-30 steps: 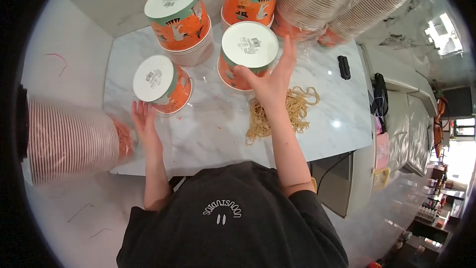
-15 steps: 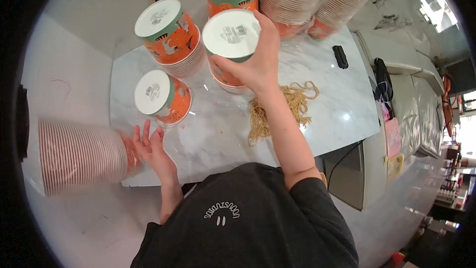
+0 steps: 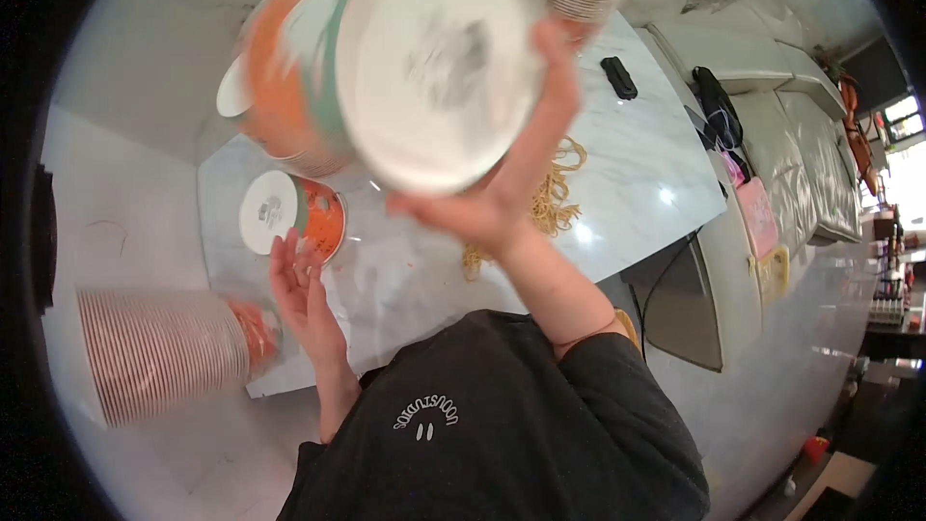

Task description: Organizing and bundling paper cups using rubber bands on a workbench.

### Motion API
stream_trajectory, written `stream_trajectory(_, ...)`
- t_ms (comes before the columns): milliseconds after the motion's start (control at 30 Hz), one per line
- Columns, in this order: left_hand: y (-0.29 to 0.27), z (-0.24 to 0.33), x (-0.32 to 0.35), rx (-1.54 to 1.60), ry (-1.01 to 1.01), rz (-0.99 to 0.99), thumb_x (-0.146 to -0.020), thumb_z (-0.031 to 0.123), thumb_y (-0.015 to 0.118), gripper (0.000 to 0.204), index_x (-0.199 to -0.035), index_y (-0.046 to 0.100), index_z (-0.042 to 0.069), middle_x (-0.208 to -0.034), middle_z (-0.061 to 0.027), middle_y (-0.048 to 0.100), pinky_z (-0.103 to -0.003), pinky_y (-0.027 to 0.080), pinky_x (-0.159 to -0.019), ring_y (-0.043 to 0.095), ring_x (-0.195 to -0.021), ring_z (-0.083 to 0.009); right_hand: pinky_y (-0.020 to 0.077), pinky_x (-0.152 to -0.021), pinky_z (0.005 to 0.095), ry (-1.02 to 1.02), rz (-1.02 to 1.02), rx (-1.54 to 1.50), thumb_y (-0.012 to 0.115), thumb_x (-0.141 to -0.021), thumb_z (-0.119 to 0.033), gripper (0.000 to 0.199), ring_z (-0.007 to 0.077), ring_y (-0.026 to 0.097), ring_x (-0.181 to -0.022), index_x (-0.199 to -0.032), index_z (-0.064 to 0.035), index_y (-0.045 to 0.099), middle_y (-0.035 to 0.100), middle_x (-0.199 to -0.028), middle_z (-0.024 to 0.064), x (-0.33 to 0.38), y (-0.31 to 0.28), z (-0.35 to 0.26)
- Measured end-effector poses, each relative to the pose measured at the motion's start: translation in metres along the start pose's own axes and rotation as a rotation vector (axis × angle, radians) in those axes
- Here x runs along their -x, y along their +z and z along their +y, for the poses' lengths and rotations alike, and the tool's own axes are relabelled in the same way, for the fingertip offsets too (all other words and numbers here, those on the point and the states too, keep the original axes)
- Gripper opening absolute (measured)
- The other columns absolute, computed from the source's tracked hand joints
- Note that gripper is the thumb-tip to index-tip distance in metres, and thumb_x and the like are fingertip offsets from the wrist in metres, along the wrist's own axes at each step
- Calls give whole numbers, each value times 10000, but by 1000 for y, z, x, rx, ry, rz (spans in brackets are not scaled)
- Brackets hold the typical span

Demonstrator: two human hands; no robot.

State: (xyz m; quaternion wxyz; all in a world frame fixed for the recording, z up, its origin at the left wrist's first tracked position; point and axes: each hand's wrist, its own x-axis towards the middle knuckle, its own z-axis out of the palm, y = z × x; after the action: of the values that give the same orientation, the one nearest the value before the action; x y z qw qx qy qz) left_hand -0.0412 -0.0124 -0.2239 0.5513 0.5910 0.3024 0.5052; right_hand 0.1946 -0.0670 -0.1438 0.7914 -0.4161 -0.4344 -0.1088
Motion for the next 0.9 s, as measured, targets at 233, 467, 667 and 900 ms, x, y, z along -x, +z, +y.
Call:
stream_trajectory(233, -30, 6, 17, -90, 260, 4, -903, -14, 652, 407, -1299, 560, -36, -1324, -193, 601, -475, 399, -1122, 573, -1231, -290, 460, -1022, 404, 725, -343, -103, 692, -959, -371, 646, 268, 499, -1290, -1484, -88, 443, 415, -1481, 133, 143, -33, 3)
stream_trajectory(467, -7, 17, 16, -737, 342, -348, -782, 29, 816, 225, -1002, 770, 43, -941, -113, 750, -392, 522, -837, 694, -879, -284, 472, -818, 426, 330, -200, 1049, 760, -875, -188, 139, 298, 587, -891, -899, -54, 734, 624, -873, 97, 116, -120, 48)
stream_trajectory(667, 17, 22, 21, -875, 109, -509, -784, 82, 830, 280, -1056, 763, 60, -1005, -88, 755, -379, 547, -846, 698, -983, -281, 469, -830, 426, 601, -311, 1022, 783, -832, -190, 130, 302, 589, -938, -884, -74, 756, 647, -871, 102, 107, -121, 51)
stream_trajectory(900, 46, 51, 5, -560, 150, -531, -807, 100, 824, 667, -1419, 567, 30, -1382, -144, 632, -404, 472, -1070, 605, -1268, -306, 491, -790, 238, 928, -429, -208, 651, -1000, -77, 79, 67, 625, -872, -1033, -5, 657, 655, -907, -1, 59, -69, -50)
